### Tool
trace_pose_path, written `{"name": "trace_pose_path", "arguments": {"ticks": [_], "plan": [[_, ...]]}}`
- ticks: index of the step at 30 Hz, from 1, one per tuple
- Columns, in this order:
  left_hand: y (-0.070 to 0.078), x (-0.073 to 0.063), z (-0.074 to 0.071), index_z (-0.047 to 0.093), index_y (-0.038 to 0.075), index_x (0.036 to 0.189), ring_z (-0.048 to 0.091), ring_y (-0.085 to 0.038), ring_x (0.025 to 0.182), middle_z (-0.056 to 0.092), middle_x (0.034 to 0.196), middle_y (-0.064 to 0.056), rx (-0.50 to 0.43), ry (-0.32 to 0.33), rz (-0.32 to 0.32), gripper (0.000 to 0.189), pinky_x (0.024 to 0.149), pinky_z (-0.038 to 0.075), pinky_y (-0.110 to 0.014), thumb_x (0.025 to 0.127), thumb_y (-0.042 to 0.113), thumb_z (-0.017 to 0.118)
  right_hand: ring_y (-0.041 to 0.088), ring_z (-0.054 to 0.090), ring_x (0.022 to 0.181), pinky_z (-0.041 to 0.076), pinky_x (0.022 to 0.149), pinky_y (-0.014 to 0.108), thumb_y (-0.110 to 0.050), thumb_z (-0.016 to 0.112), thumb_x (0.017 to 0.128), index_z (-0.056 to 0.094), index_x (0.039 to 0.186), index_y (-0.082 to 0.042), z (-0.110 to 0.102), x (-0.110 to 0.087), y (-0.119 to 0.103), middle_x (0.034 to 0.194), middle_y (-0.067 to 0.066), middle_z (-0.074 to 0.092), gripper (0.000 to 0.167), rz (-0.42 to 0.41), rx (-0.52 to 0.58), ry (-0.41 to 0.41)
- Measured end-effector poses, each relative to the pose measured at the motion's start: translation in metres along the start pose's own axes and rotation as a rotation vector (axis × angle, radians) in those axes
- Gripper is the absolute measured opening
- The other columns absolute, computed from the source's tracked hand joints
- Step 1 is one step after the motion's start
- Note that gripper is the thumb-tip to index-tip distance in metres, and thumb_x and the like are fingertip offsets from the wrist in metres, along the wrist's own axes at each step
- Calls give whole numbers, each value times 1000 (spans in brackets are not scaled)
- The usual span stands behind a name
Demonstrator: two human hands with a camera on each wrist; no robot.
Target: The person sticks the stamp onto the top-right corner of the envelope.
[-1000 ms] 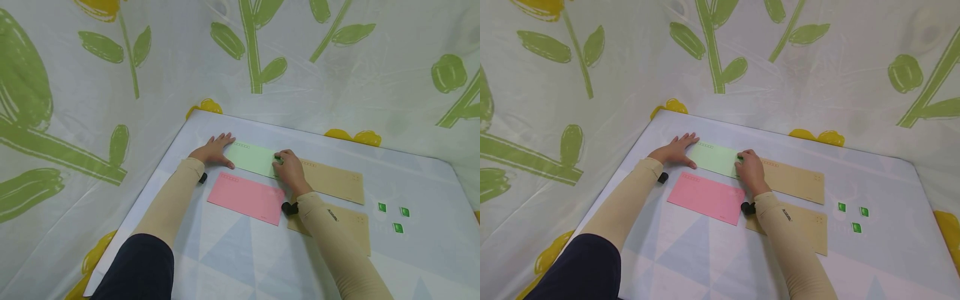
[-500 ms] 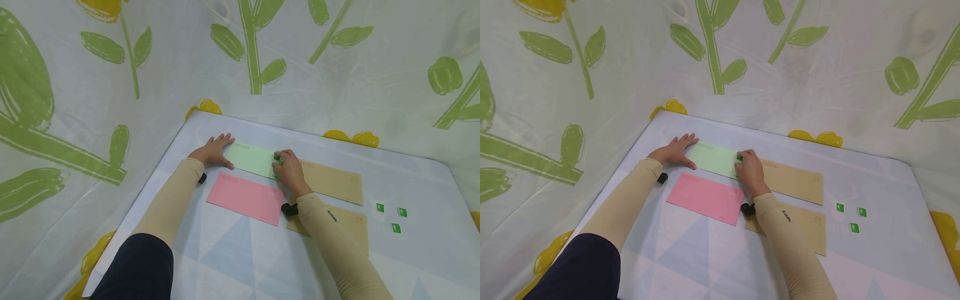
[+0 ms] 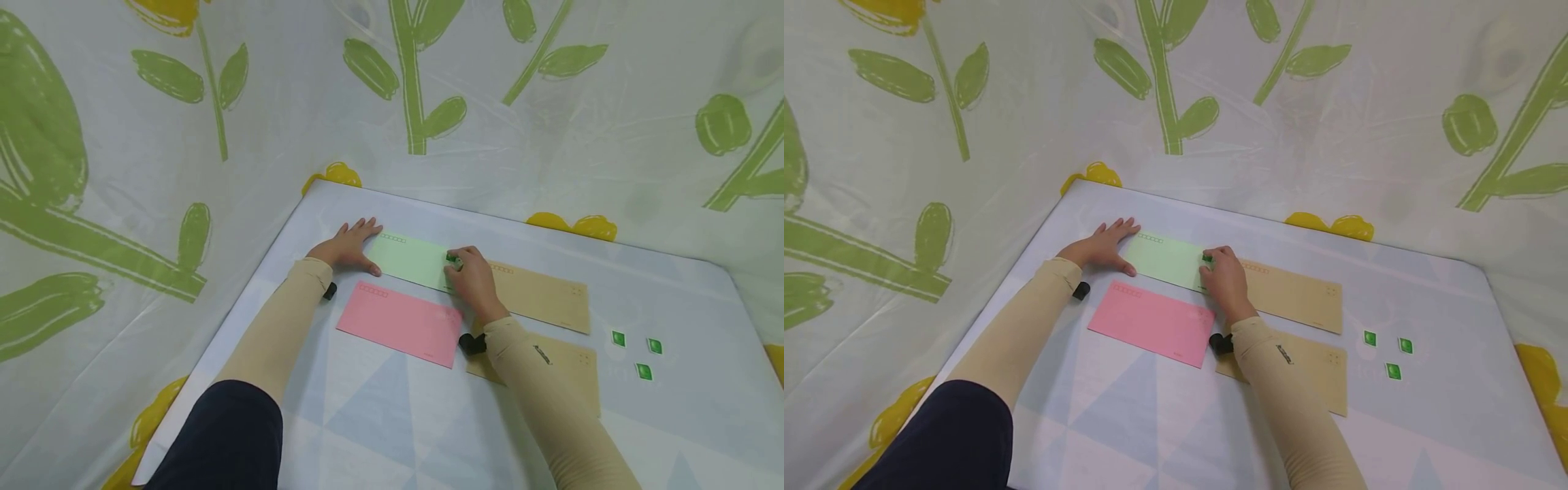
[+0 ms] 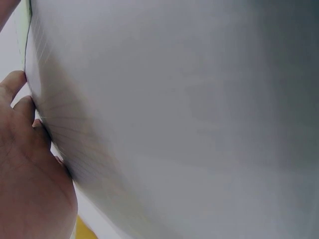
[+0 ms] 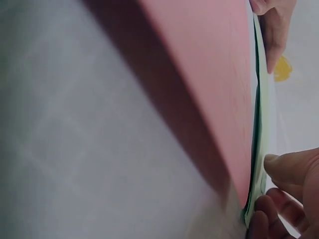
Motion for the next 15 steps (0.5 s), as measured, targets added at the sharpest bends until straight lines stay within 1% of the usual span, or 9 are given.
{"name": "trace_pose_path", "arguments": {"ticks": [2,5,9,15], "plan": [[0,0,0,17,16,165,-8,-25,157,-1,172,-5,-1,-5,1,119,126,-10,-45,76,53,87,31,61,110,53,95,47,-17,66,100,64,135,-3,0,0,0,138,15,54,39,4,2,-9],[0,0,0,16,15,165,-8,-25,157,-1,172,-5,6,-6,5,119,126,-10,-46,76,53,87,32,61,108,53,93,46,-17,66,100,64,135,-3,0,0,0,138,16,54,38,9,1,-23],[1,0,0,17,15,165,-9,-24,157,-1,172,-5,7,0,2,119,126,-10,-46,76,53,87,32,60,114,52,98,47,-18,65,100,64,136,-3,1,1,0,139,16,53,39,13,-7,-30],[1,-1,0,17,15,165,-9,-25,157,-1,172,-5,1,0,0,119,126,-10,-46,76,52,87,34,60,116,51,100,49,-19,65,100,64,136,-3,1,2,1,140,17,52,39,1,-15,-33]]}}
Point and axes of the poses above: each hand's wrist, its own x-axis towards the middle knuckle, its own z-axis out of the palm, y = z × x, the point moved 2 cm from there along x, towards the middle knuckle
